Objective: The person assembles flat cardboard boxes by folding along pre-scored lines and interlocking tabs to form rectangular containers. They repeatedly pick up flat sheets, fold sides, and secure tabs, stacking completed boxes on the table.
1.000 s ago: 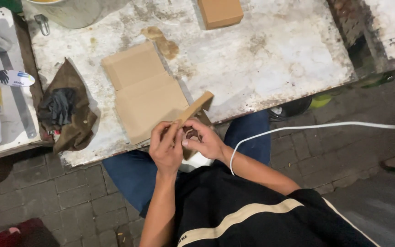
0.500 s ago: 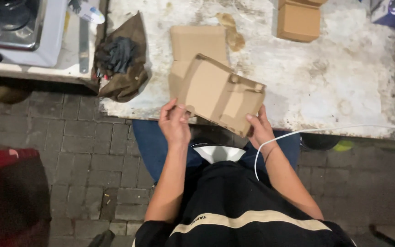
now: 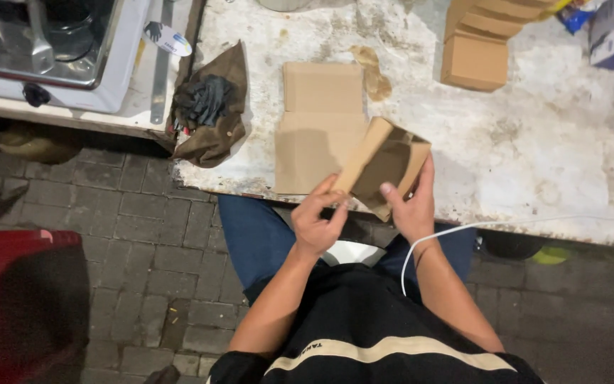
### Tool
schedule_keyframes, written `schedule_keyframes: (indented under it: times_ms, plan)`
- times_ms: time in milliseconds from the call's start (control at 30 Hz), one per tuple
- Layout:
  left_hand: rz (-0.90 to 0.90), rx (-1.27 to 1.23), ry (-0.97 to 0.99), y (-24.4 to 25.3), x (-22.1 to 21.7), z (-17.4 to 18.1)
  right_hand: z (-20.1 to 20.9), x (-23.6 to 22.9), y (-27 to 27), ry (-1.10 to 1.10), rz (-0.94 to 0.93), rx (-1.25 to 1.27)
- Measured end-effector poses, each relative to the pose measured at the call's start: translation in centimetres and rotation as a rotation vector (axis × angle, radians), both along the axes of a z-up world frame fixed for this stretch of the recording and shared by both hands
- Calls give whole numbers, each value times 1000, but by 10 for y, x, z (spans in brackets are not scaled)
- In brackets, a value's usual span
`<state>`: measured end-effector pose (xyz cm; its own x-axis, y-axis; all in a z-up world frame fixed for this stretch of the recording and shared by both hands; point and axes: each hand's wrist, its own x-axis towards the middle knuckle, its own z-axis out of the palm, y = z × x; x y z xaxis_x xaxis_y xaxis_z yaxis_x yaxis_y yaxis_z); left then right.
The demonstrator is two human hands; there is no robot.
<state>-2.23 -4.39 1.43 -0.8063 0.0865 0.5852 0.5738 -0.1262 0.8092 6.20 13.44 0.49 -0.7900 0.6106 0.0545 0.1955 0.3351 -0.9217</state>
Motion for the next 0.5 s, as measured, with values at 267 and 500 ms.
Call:
schedule_keyframes:
  times_ms: [267,500]
  plan:
    - [-50,113,-410,-19,-24,-35,-6,16,31,92,-29,-339]
    - [-157,-11,-423,-18,-49,-2,-44,12,17,69,-123,-490]
